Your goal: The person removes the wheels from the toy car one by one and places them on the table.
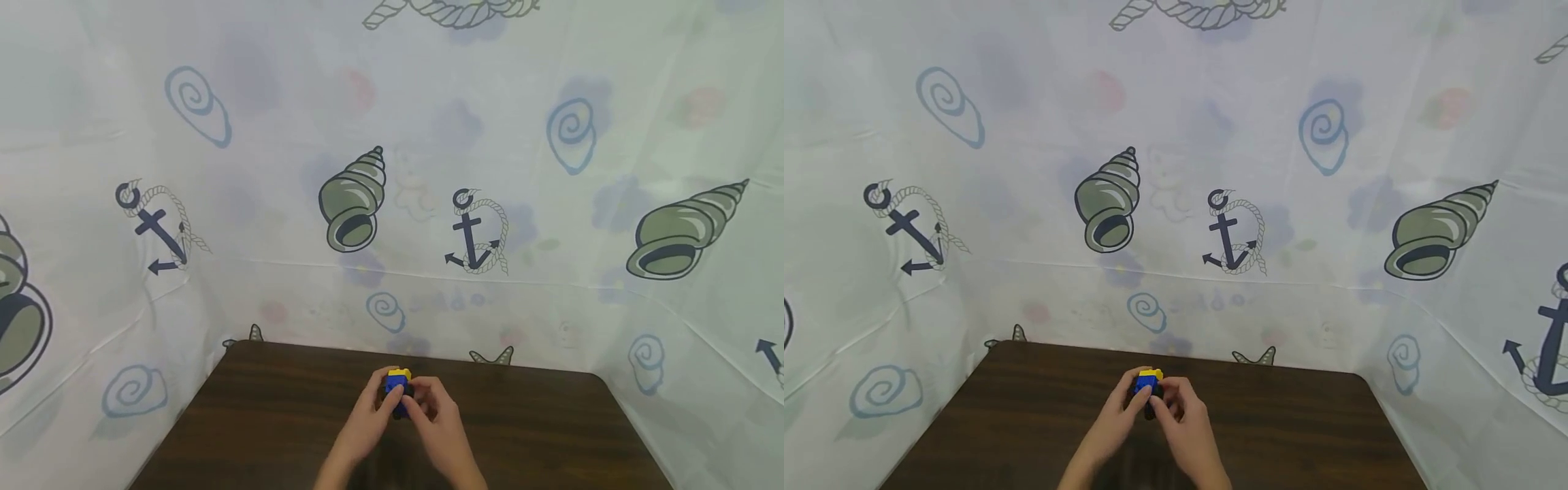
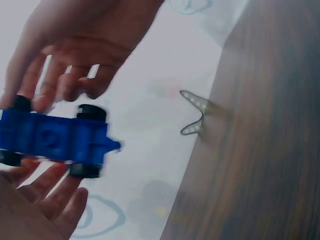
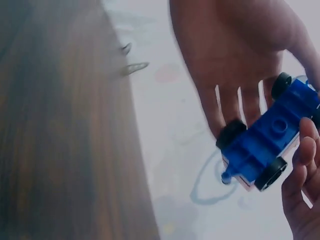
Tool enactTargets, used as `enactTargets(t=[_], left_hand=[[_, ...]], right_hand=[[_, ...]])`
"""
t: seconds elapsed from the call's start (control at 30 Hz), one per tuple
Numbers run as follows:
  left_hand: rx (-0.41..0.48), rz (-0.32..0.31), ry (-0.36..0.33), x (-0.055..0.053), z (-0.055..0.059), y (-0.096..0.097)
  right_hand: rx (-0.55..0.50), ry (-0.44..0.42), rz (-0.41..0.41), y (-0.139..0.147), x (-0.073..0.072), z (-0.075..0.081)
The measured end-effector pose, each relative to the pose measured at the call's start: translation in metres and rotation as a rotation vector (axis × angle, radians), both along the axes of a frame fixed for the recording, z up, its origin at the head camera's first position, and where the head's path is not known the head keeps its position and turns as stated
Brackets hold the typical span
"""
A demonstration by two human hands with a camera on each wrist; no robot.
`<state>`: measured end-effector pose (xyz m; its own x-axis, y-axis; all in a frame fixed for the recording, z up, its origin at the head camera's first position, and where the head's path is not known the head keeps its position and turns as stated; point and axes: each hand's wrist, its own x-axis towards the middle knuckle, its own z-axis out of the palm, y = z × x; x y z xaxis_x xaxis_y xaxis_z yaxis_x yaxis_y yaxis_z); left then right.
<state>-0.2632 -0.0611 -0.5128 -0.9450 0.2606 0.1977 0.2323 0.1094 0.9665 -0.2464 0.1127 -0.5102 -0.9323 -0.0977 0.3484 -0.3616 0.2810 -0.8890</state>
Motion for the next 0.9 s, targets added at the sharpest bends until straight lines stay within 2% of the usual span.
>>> enactTargets(t=[0.07,0.17,0.27,0.37,0.5,0.63,0.77,0.9], left_hand=[[0.023,0.003,0.004,0.003,0.003,0.006],[0.064,0.012,0.004,0.009,0.006,0.015],[0.095,0.011,0.011,0.015,0.008,0.022],[0.077,0.027,0.047,0.021,0.009,0.029],[-0.001,0.101,0.124,0.025,0.009,0.038],[-0.036,0.198,0.196,0.029,0.012,0.046],[-0.061,0.273,0.245,0.033,0.015,0.050],[-0.082,0.311,0.240,0.033,0.018,0.050]], right_hand=[[-0.035,0.012,-0.011,-0.001,0.002,0.006],[-0.012,0.063,-0.039,-0.003,0.006,0.013],[0.077,0.144,-0.096,-0.004,0.010,0.019],[0.169,0.252,-0.190,-0.003,0.013,0.023],[0.277,0.382,-0.333,-0.003,0.012,0.024],[0.366,0.478,-0.426,-0.005,0.009,0.021],[0.399,0.529,-0.461,-0.007,0.008,0.020],[0.413,0.528,-0.467,-0.009,0.007,0.021]])
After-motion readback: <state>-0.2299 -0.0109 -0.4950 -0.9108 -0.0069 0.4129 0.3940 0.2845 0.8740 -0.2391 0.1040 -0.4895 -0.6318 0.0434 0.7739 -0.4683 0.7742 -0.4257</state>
